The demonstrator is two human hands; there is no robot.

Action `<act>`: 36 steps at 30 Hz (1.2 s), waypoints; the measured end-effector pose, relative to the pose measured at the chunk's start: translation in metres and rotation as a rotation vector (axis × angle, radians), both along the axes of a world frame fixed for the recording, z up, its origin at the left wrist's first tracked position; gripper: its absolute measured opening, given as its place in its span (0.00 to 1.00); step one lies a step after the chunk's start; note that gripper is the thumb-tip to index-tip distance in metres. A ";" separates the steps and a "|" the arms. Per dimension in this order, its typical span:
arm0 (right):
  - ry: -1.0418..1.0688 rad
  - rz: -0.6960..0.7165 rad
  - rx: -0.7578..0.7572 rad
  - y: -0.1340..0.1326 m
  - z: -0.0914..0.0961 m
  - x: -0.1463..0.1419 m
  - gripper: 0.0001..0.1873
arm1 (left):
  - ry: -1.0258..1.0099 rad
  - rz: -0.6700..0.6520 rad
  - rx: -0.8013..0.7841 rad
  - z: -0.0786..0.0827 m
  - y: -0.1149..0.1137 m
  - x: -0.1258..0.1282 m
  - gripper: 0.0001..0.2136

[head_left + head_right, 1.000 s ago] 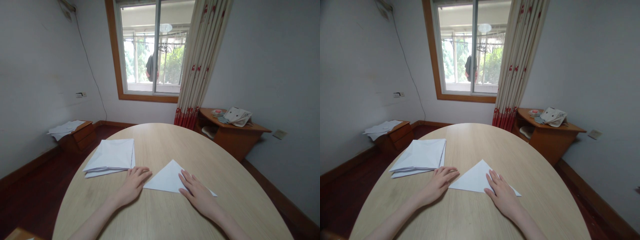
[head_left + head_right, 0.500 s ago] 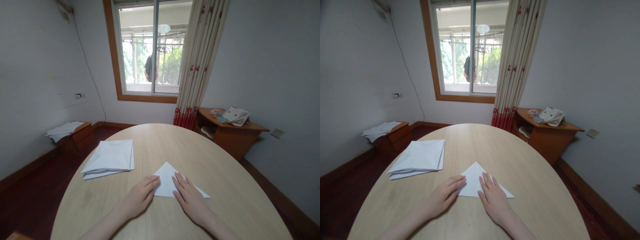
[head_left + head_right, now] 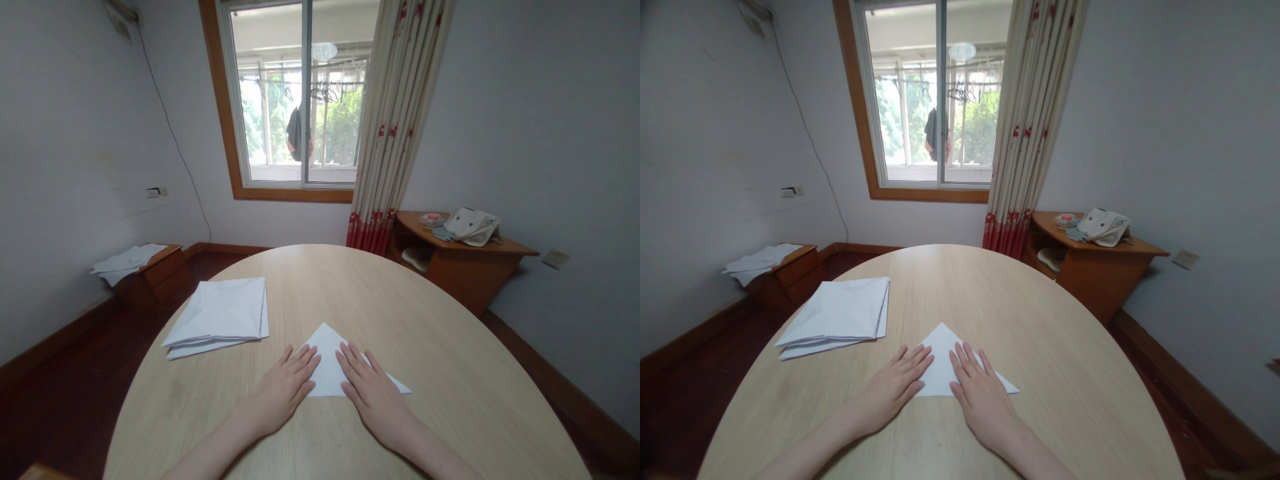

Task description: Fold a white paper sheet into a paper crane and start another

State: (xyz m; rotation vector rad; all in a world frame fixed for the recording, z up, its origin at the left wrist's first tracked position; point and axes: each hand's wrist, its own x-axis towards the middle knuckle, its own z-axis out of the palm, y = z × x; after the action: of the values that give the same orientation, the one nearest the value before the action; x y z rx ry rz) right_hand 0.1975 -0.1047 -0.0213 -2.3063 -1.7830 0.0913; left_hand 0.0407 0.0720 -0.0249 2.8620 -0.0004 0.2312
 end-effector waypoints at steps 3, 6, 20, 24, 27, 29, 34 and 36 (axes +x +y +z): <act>0.019 -0.018 -0.041 -0.002 0.002 0.004 0.25 | 0.015 0.001 -0.004 0.001 0.000 0.000 0.20; 0.050 -0.039 -0.042 -0.004 0.003 0.011 0.24 | -0.016 -0.006 -0.025 0.001 0.001 -0.001 0.20; 0.137 -0.211 -0.195 -0.027 0.018 0.055 0.44 | -0.016 0.007 -0.044 0.003 0.002 -0.002 0.20; 0.158 -0.259 -0.209 -0.037 0.012 0.072 0.48 | 0.013 0.013 -0.038 0.006 0.001 -0.003 0.20; 0.162 -0.280 -0.202 -0.044 0.006 0.086 0.52 | 0.003 0.012 -0.044 0.006 0.001 -0.003 0.20; 0.169 -0.301 -0.203 -0.048 0.006 0.092 0.53 | -0.016 0.008 -0.051 0.005 0.001 -0.002 0.20; 0.181 -0.352 -0.245 -0.051 0.009 0.098 0.57 | -0.005 0.008 -0.053 0.003 0.003 -0.002 0.20; 0.177 -0.349 -0.236 -0.052 0.008 0.100 0.57 | -0.016 0.007 -0.050 0.002 0.003 -0.002 0.20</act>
State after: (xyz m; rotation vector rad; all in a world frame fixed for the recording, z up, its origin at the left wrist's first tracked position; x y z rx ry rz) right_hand 0.2974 -0.1563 -0.0131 -2.6411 -1.3262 0.4524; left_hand 0.0386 0.0749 -0.0226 2.8108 0.0121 0.2514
